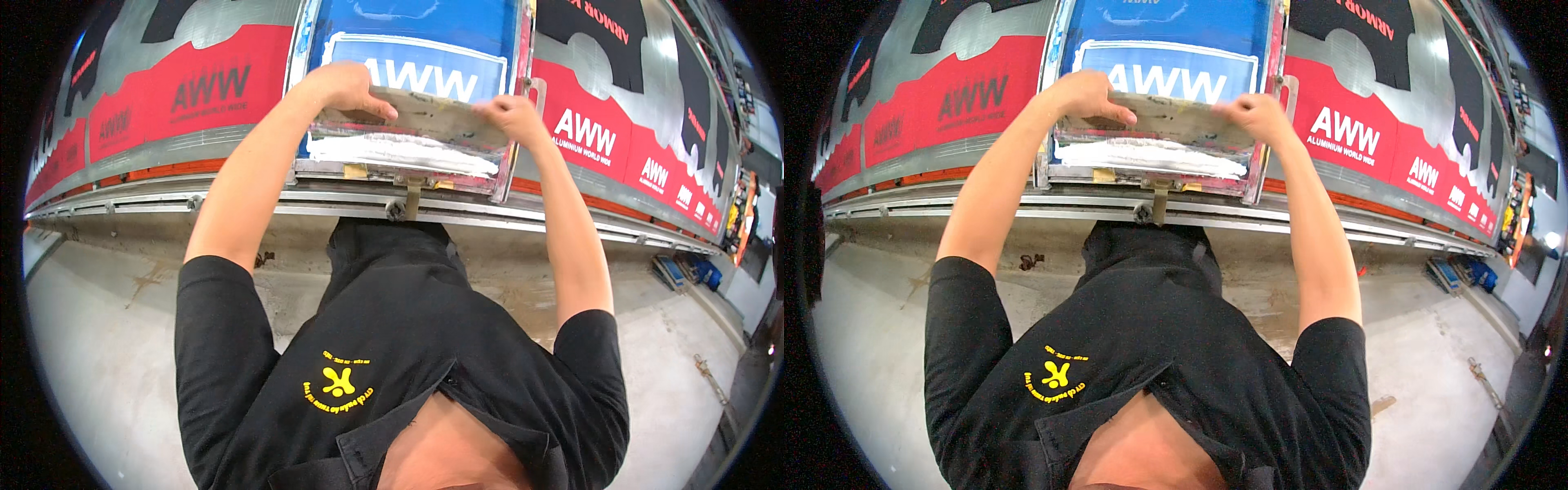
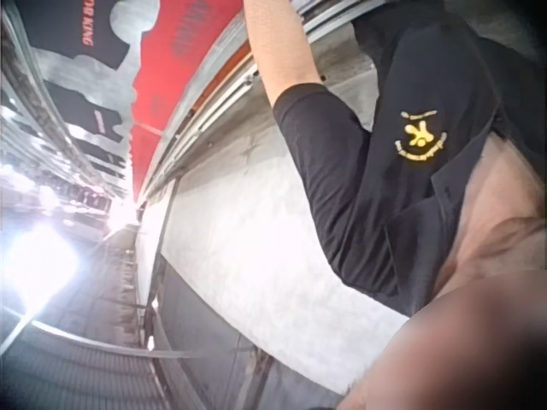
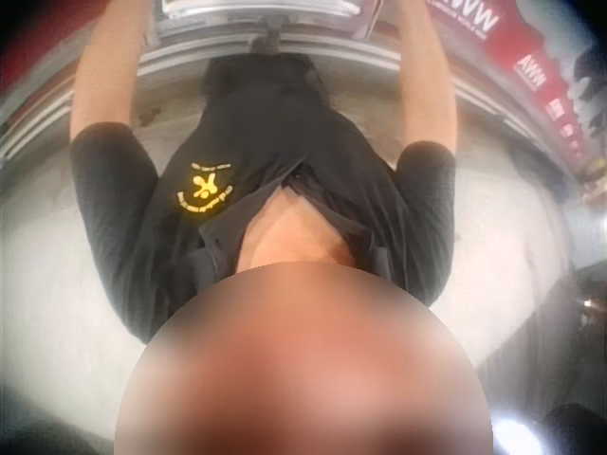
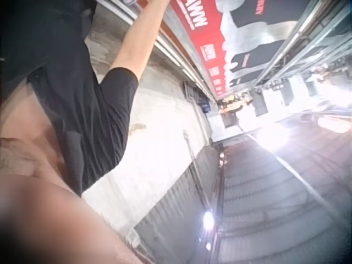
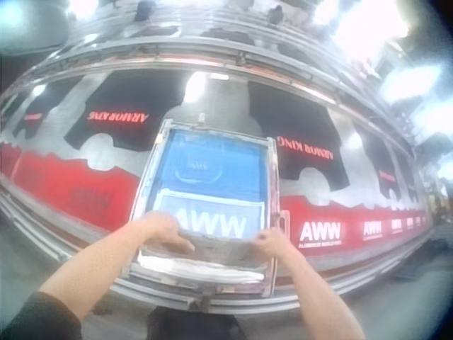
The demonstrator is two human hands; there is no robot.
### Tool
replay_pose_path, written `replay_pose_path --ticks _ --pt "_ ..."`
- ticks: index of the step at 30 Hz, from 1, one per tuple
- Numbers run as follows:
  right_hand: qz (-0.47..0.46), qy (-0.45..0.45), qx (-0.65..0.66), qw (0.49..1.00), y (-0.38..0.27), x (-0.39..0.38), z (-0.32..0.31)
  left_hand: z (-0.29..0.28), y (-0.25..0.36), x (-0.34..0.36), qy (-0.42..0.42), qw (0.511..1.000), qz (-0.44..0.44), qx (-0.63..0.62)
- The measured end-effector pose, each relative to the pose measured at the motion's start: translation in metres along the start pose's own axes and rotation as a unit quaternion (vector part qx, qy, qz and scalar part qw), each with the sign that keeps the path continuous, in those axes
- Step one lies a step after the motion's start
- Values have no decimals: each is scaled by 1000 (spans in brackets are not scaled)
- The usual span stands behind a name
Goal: The person uses a handheld squeegee to repeatedly press and smooth a blue printed sheet mounted on a metal frame. The person moves the squeegee back and forth across the surface to ensure the print adheres evenly.
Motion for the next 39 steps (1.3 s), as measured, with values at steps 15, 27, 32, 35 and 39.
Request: replay_pose_path --ticks 15,27,32,35,39 --pt "289 120 424 850 66 28 -36 -88 -27 56 176 978 94 64" --pt "223 157 501 821 31 11 -85 30 42 -45 340 937 69 -43" --pt "150 240 454 845 28 10 -96 90 82 -107 416 901 124 -9" --pt "133 269 473 828 11 3 -93 81 70 -120 397 909 129 -28" --pt "101 290 478 823 18 6 -86 69 76 -126 379 918 111 -19"
Point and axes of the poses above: each hand's wrist, its own x-axis towards the middle knuckle, its own z-axis out of the palm, y = z × x, the point moved 6 cm from there along x, towards the middle knuckle, and after that the axes turned 11 degrees about z, right-handed, at the moved point
